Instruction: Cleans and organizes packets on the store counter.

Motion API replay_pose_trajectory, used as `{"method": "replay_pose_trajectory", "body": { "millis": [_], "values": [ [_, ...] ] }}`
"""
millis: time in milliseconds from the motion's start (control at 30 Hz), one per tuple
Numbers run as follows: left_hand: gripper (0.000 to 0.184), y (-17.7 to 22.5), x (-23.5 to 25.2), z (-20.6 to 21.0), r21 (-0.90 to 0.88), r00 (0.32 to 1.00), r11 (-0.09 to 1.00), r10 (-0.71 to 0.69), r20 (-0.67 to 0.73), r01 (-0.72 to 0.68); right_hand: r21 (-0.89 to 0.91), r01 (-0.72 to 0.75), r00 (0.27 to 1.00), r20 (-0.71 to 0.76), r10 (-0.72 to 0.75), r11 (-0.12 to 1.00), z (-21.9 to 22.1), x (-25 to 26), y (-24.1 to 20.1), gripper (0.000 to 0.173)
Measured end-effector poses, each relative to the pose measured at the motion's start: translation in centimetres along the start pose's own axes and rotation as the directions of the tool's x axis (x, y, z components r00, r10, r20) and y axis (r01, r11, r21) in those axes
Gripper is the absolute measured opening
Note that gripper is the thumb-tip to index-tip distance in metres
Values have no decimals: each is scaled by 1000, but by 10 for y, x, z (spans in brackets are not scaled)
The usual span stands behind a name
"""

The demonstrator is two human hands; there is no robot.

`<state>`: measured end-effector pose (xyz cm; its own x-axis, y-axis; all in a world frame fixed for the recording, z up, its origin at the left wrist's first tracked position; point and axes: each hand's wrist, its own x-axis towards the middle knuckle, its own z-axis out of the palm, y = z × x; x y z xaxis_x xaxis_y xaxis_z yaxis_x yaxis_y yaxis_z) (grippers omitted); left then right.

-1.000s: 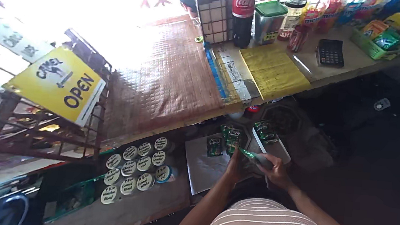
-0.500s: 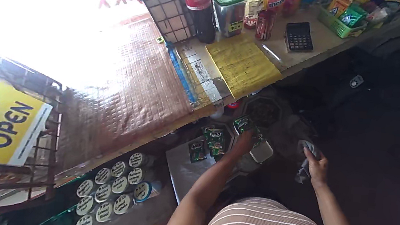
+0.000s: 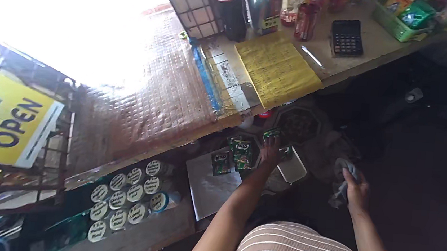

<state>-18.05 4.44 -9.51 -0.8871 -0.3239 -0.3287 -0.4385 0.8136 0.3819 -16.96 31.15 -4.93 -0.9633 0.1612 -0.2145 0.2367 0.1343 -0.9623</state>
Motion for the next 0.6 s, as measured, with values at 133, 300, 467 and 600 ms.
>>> {"method": "replay_pose_trajectory", "body": {
  "millis": [133, 300, 467, 600],
  "values": [
    [66, 1, -10, -5, -21, 999, 999, 29, 24, -29, 523, -299, 925, 364, 108, 798, -2, 5, -10, 51],
    [46, -42, -30, -11, -256, 946, 967, -90, -311, 8, 692, -441, 864, 499, 63, 571, -5, 13, -19, 71],
    [69, -116, -28, -4, -383, 776, 770, -604, -181, 510, 730, -434, 852, 524, -23, 528, -6, 14, -16, 67],
    [54, -124, -27, -17, -422, 751, 708, -655, -90, 567, 710, -437, 843, 537, -23, 553, 15, 6, -20, 49]
  ]
}}
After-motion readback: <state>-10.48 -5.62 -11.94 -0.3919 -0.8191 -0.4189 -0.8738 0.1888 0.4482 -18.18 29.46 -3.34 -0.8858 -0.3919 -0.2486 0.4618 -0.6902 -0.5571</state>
